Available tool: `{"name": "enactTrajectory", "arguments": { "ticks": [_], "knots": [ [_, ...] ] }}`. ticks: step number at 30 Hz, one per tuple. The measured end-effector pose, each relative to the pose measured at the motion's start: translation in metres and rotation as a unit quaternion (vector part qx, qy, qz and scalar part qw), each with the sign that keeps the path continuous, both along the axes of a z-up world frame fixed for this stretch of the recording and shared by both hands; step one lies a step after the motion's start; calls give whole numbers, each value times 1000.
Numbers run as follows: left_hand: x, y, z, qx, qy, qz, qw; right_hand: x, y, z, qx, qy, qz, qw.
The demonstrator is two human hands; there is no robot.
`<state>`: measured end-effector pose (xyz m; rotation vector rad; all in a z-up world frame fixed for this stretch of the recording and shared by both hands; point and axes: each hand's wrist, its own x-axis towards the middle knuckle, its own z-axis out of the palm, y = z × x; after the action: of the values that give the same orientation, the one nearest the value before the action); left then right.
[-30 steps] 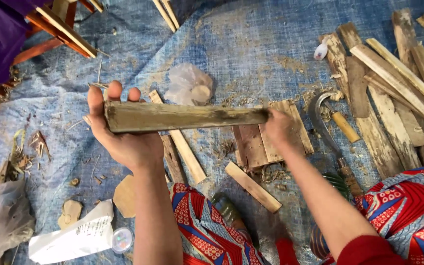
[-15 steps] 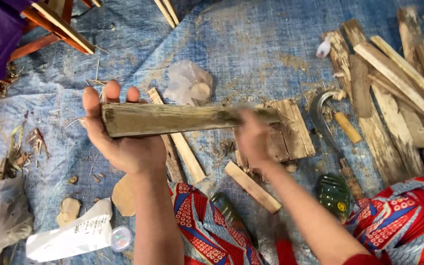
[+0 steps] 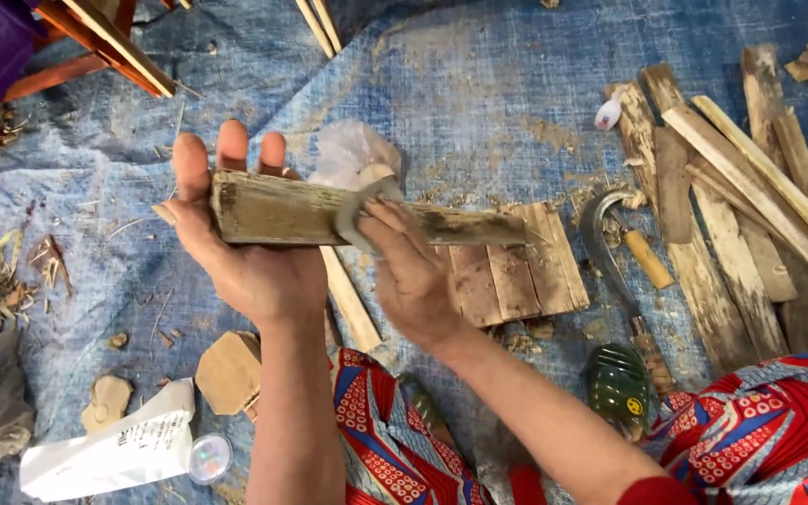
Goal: Sanding and scraping a wooden instrument component to smooth the surface using a hand tool.
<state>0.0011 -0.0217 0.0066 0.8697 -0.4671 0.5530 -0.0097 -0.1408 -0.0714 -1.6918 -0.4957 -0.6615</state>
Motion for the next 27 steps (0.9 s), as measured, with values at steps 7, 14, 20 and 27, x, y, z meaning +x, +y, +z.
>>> {"name": "enactTrajectory", "arguments": {
  "ticks": [7,14,20,27],
  "knots": [
    [3,12,3,-23,5,6,1000,40,-90,-147,-65,298,-97,948],
    [-3,3,3,-33,28,4,999,57,-94,-167,-34,343,-187,920],
    [-8,-8,11,-31,10,2,999,12,-41,-64,-14,71,-82,994],
    [-1,12,9,-82,66,14,994,49,-118,-173,-219,439,-214,844]
  ]
}}
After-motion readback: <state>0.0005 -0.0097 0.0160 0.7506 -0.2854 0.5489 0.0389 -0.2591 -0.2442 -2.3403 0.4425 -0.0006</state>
